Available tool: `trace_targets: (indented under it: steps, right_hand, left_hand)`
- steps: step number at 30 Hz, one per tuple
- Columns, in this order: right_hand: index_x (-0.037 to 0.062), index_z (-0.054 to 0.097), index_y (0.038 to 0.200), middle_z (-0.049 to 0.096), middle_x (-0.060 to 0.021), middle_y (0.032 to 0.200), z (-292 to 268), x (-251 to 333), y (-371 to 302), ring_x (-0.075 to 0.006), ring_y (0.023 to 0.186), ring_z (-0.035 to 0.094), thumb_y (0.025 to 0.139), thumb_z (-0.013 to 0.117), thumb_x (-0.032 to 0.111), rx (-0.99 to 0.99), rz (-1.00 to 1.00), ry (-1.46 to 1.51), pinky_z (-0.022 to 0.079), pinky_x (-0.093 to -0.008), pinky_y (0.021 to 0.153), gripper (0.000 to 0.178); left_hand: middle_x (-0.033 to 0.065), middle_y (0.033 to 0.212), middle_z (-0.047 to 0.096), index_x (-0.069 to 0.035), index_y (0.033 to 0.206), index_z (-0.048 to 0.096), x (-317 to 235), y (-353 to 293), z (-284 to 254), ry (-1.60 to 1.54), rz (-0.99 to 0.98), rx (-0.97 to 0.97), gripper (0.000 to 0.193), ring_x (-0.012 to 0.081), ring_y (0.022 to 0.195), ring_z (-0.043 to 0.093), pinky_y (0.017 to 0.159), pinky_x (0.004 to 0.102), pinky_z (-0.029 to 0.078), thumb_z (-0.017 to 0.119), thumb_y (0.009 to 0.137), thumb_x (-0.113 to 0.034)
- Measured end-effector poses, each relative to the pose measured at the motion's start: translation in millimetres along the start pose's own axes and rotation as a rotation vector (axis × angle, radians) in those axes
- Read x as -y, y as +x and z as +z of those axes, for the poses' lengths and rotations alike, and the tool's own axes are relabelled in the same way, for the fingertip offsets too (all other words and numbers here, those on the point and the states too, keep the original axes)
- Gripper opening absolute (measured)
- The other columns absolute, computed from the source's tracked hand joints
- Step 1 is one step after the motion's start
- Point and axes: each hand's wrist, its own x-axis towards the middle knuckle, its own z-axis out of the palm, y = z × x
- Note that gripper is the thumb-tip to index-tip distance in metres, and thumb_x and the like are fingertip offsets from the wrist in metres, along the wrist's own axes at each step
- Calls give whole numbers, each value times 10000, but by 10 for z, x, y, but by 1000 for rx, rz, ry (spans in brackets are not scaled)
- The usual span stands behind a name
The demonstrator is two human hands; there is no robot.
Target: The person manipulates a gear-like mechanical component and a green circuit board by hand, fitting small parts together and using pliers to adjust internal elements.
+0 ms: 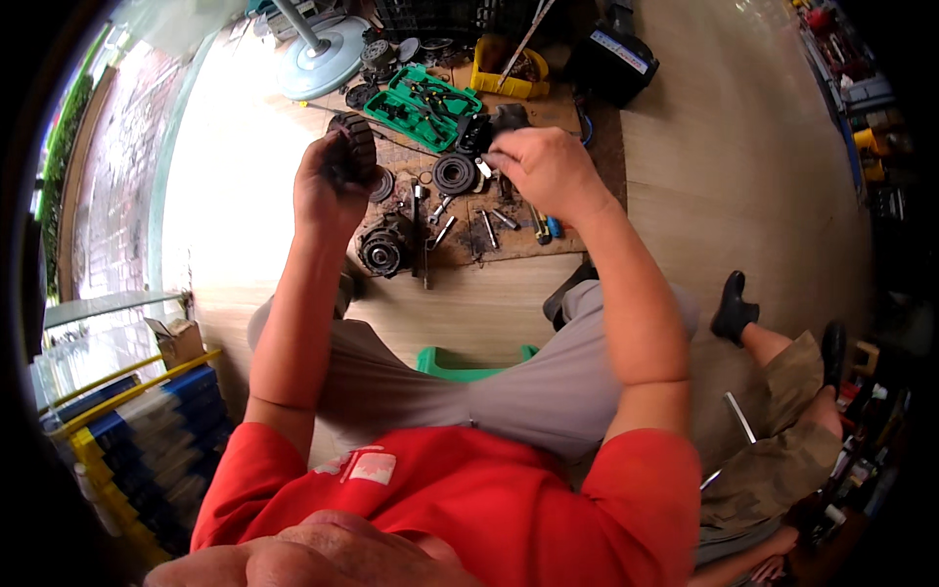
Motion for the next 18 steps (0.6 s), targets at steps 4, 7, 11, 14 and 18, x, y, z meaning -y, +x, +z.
trace_targets:
  steps: [4,7,11,14,18]
  right_hand:
    - [39,685,927,673,-152,872,89,-131,13,-339,811,641,854,656,136,-58,5,-69,515,-375,712,125]
    - [56,667,1027,674,-158,964,152,-217,-20,-343,917,629,857,652,165,92,145,-146,491,-409,810,202]
    - [72,533,1270,657,-178,1101,244,-240,-54,-354,1071,596,817,705,233,381,238,-223,428,-431,945,510]
    - [66,355,1440,613,-219,1219,232,-7,-13,-379,1182,549,738,781,316,657,237,-98,405,-406,1017,858]
    - [37,345,1453,618,-209,1223,175,89,-64,-375,1182,554,749,773,302,683,3,216,438,-392,994,865]
  left_hand:
    - [10,780,510,-81,940,548,-49,-24,28,35,-16,55,173,163,683,463,655,324,400,535,878,-242]
    - [4,798,500,-64,1018,545,-26,-90,76,122,-3,33,240,152,701,470,679,326,410,520,886,-263]
    - [29,893,586,-72,1039,572,4,-67,-47,158,-43,188,232,175,780,555,708,343,459,537,883,-239]
    - [72,944,677,-63,1036,612,18,-117,-91,178,-39,294,196,223,853,659,734,371,527,557,875,-160]
    - [81,1004,635,-12,1150,547,170,-259,139,365,28,317,291,201,888,625,768,336,513,517,888,-135]
